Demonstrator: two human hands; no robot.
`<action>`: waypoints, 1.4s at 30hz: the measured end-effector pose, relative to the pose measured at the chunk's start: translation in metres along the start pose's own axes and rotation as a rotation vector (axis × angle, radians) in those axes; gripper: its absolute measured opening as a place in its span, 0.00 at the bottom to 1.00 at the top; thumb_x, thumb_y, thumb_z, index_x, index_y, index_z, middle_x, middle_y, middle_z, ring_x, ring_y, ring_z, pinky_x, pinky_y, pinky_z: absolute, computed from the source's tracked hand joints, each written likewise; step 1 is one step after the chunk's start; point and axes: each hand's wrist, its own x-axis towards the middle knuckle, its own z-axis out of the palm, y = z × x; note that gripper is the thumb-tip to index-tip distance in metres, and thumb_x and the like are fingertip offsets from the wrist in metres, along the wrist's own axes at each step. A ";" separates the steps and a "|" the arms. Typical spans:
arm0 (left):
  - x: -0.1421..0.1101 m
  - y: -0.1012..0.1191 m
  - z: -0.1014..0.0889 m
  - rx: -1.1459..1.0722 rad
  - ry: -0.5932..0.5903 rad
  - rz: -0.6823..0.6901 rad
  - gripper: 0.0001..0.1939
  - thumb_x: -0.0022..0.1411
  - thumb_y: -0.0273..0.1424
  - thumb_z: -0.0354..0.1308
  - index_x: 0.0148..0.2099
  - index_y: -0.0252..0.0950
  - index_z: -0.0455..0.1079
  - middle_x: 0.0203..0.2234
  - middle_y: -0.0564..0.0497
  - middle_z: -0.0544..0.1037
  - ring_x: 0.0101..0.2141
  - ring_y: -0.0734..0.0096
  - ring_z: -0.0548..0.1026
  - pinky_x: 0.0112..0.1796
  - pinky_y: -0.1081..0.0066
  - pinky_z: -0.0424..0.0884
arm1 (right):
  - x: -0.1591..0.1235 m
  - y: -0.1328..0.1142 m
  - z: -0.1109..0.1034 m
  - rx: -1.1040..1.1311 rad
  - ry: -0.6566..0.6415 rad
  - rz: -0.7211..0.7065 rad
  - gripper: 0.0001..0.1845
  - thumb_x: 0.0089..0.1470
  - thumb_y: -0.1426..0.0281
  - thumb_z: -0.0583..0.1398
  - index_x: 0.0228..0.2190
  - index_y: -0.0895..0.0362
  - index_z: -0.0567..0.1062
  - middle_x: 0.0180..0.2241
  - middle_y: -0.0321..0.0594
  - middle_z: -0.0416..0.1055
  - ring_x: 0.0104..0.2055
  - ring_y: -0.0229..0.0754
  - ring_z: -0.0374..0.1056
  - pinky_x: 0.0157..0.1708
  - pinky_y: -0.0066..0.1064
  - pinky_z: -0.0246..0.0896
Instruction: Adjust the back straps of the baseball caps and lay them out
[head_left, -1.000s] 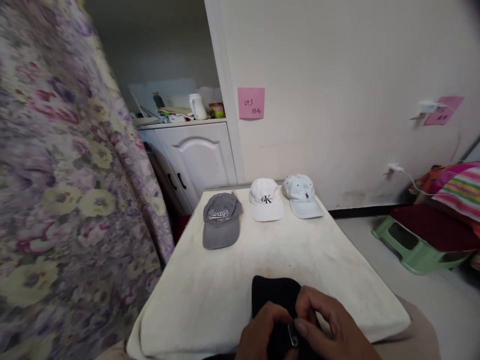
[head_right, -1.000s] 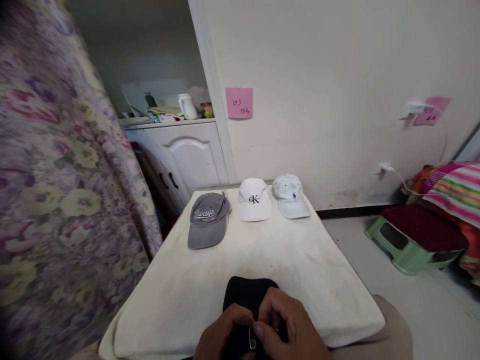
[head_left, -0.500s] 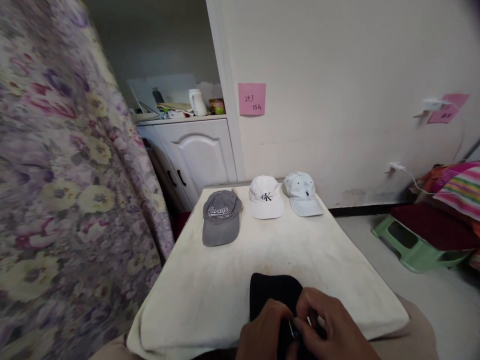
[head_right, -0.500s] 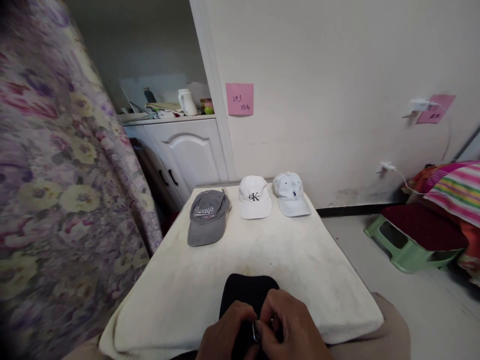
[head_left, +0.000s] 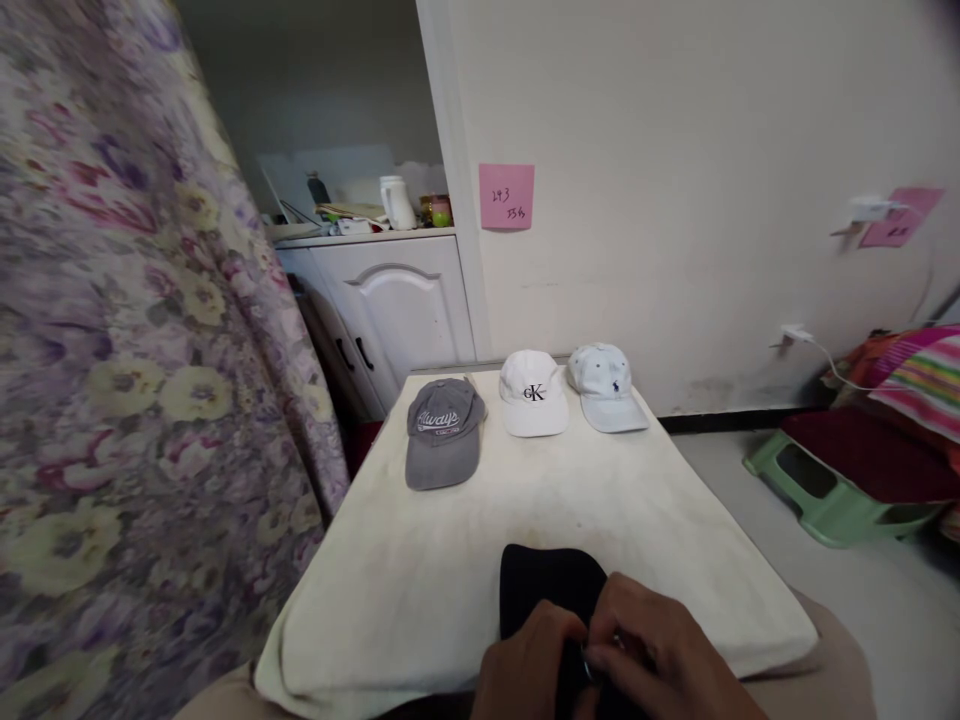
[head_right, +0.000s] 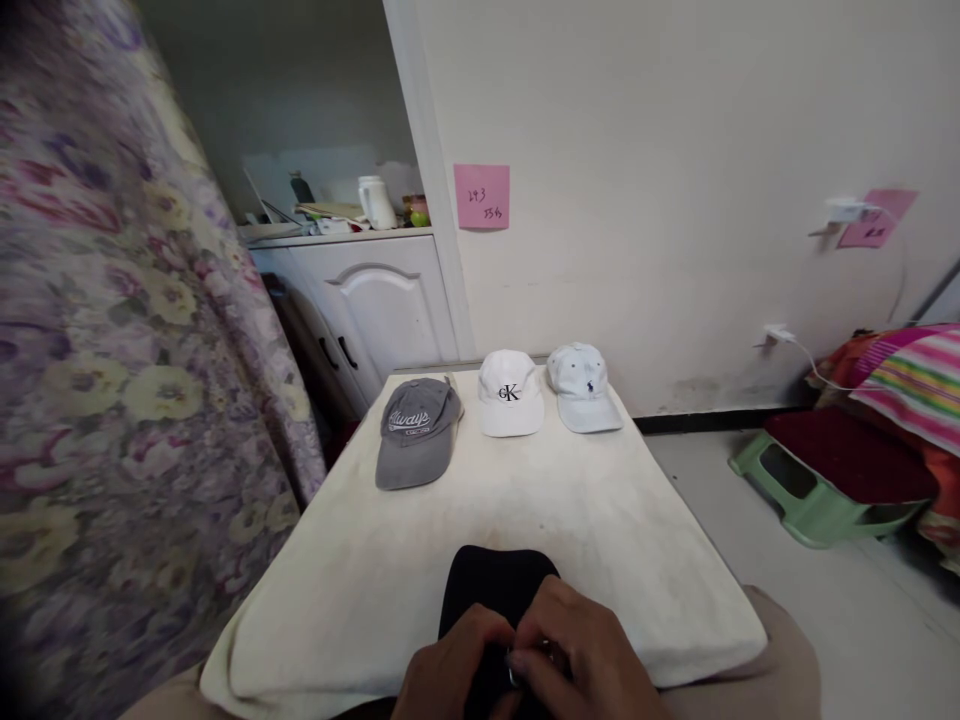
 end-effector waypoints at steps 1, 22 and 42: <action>0.000 0.000 -0.001 -0.010 0.001 -0.006 0.13 0.50 0.23 0.54 0.40 0.38 0.65 0.33 0.48 0.77 0.31 0.63 0.75 0.31 0.68 0.65 | 0.000 -0.001 -0.001 0.017 0.002 0.004 0.08 0.58 0.69 0.56 0.27 0.53 0.71 0.31 0.37 0.72 0.32 0.41 0.68 0.32 0.32 0.61; 0.001 0.002 -0.006 -0.054 0.002 -0.069 0.16 0.47 0.20 0.54 0.40 0.38 0.66 0.33 0.50 0.77 0.32 0.64 0.75 0.33 0.69 0.66 | -0.003 -0.001 -0.008 0.145 -0.003 0.071 0.06 0.49 0.72 0.60 0.32 0.51 0.72 0.37 0.38 0.70 0.37 0.45 0.67 0.39 0.37 0.63; 0.001 0.006 -0.017 -0.173 -0.048 -0.163 0.17 0.47 0.20 0.56 0.41 0.38 0.68 0.34 0.51 0.77 0.35 0.65 0.72 0.38 0.68 0.66 | -0.008 0.017 -0.015 0.383 0.073 0.041 0.07 0.56 0.64 0.63 0.38 0.48 0.79 0.42 0.40 0.76 0.46 0.49 0.72 0.46 0.39 0.66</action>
